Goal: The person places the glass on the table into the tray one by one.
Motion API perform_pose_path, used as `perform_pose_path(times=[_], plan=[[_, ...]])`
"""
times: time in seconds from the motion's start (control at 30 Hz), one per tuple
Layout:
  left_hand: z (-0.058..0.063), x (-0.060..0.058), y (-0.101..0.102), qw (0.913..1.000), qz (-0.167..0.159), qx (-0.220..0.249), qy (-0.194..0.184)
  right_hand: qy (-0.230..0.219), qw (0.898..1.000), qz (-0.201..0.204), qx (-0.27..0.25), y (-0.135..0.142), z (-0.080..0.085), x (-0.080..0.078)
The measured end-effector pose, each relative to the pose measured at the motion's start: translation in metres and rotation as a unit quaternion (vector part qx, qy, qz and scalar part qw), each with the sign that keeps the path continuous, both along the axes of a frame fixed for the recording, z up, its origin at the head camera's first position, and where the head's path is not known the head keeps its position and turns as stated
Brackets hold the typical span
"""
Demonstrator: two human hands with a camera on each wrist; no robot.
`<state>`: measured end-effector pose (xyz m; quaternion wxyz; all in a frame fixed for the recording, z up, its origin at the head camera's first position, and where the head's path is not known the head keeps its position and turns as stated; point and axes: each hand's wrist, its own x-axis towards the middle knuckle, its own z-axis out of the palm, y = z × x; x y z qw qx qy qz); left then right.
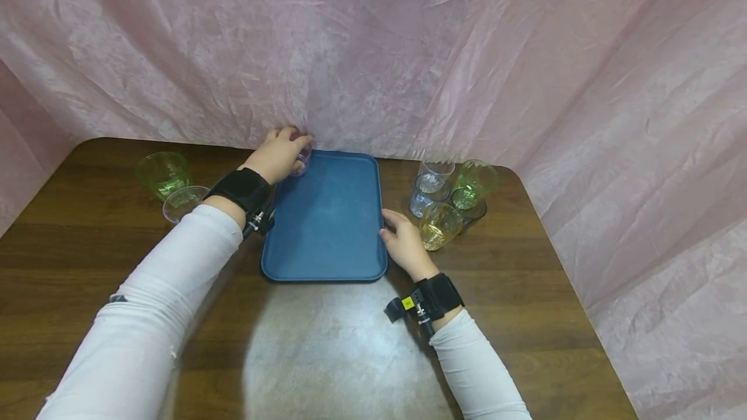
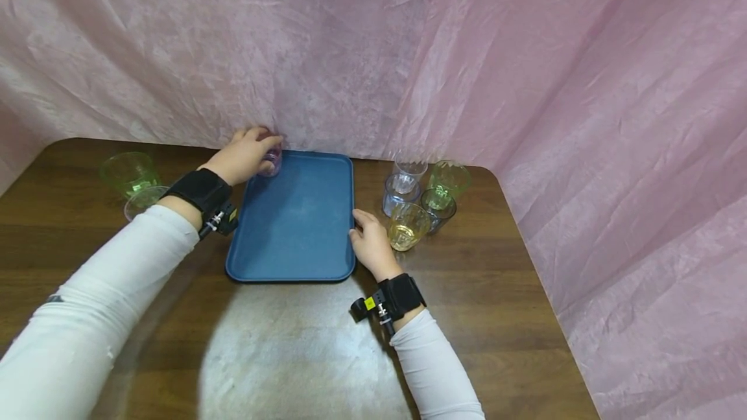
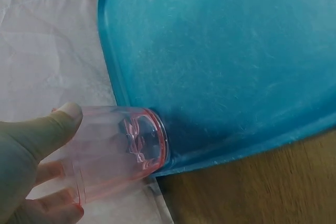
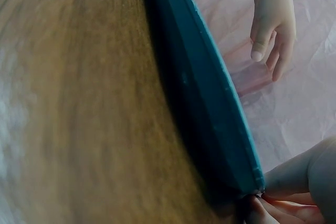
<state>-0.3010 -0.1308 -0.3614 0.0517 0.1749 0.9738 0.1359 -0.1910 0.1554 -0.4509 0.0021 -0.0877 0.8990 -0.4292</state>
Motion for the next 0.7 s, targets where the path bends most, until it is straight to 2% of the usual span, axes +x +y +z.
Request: perform_pose_path(times=[0.4,0.7], plan=[[-0.001,-0.015,0.002,0.9995,0.009,0.000,-0.031,0.006,1.000,0.008,-0.004,0.000,-0.001,-0.002],[-0.004,-0.019,0.008,0.9996,-0.002,-0.007,-0.028,0.015,1.000,0.012,-0.003,0.002,-0.001,-0.001]])
